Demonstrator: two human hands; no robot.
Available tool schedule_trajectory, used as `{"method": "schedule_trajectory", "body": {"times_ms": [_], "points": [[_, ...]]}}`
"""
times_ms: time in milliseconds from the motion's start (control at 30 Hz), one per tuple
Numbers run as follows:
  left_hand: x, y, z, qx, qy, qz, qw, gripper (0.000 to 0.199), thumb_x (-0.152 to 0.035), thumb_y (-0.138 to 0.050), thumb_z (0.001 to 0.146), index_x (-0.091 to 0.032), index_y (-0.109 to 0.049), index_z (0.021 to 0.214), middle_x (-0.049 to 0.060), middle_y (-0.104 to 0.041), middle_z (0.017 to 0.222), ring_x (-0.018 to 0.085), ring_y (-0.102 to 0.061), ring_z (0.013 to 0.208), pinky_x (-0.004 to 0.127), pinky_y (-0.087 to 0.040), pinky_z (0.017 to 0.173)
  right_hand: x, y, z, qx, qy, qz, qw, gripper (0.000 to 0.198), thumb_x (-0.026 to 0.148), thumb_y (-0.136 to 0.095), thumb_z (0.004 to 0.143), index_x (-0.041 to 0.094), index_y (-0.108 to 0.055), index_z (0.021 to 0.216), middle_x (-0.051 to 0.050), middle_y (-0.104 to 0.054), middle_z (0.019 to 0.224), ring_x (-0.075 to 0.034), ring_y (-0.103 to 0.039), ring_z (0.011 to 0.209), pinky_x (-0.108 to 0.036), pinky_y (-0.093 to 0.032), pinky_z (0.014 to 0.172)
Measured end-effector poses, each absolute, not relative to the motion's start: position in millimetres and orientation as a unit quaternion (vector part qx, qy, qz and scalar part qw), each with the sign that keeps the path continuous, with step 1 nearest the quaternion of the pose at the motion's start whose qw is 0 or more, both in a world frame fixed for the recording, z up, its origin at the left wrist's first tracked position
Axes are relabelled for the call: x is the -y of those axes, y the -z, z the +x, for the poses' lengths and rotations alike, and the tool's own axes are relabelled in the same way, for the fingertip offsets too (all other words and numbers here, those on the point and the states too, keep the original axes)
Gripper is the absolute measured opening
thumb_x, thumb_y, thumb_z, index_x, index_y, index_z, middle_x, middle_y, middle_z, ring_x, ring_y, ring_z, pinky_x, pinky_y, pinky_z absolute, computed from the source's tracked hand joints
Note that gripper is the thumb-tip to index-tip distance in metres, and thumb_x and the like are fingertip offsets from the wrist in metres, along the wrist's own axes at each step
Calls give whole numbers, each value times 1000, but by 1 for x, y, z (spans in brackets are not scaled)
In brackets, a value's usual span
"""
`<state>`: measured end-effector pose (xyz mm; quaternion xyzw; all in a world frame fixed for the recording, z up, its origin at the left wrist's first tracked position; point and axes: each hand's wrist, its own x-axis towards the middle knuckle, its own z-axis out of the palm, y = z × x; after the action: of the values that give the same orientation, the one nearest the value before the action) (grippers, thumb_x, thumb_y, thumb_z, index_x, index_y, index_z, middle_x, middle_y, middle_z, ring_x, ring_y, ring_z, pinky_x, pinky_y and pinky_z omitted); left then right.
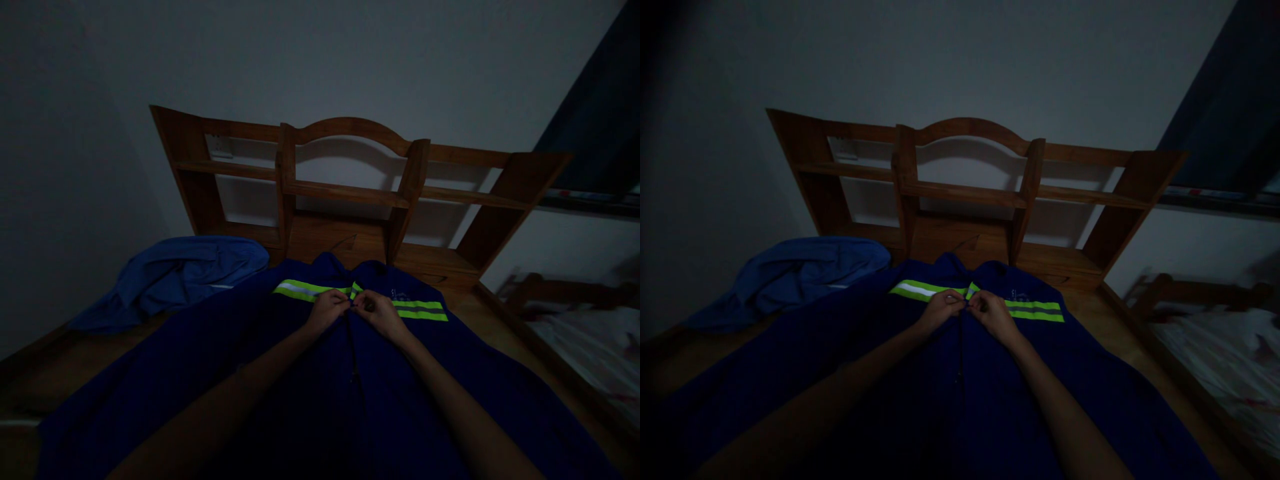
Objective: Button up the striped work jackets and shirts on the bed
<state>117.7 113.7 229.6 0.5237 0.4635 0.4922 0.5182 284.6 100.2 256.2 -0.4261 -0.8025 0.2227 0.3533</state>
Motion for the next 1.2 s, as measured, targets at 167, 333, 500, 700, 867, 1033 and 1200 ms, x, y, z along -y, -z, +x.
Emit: {"method": "schedule_trajectory", "body": {"times_ms": [167,333,500,700,867,1033,1200], "points": [[-114,-230,119,-466,-495,491,544,10,-11,-62,64,-16,-57,71,-3,-62,56,10,-57,49,19,-42,49,-99,-257,284,809,-204,-427,348,11,23,-60,78,19,-60,88,0,-61,76,-13,-57,68,-23,-42,63],[-112,-234,118,-470,-491,481,553,15,-5,-60,62,-15,-57,73,-3,-62,56,8,-56,47,18,-40,48,-100,-257,285,816,-198,-420,346,11,24,-60,78,19,-59,88,0,-60,77,-13,-56,67,-22,-41,62],[-111,-235,117,-471,-489,505,533,16,-4,-59,61,-14,-57,74,-4,-60,53,7,-53,45,17,-40,47,-101,-254,285,814,-201,-424,342,11,26,-58,79,19,-57,88,0,-59,76,-13,-55,66,-22,-40,60],[-110,-231,117,-429,-505,584,469,15,-10,-60,64,-14,-58,78,-3,-60,57,9,-56,48,20,-43,50,-98,-258,286,804,-225,-426,350,13,30,-48,85,19,-55,87,0,-59,76,-13,-55,69,-22,-40,61],[-108,-231,116,-405,-516,638,405,26,-14,-61,68,-17,-56,93,-1,-64,68,12,-62,64,21,-46,61,-106,-251,292,767,-312,-434,354,19,34,-47,85,18,-56,84,0,-58,71,-13,-54,64,-21,-41,57],[-109,-232,115,-390,-496,647,427,27,-16,-61,71,-17,-55,97,0,-65,72,13,-63,70,23,-48,67,-116,-240,294,720,-408,-416,378,21,37,-51,81,16,-55,81,2,-55,63,-11,-52,56,-21,-40,54],[-107,-232,115,-397,-487,655,419,27,-19,-64,70,-17,-56,95,1,-65,74,13,-63,70,23,-48,66,-117,-241,294,693,-443,-429,374,19,35,-54,77,16,-54,77,3,-54,57,-11,-51,51,-21,-40,52]]}}
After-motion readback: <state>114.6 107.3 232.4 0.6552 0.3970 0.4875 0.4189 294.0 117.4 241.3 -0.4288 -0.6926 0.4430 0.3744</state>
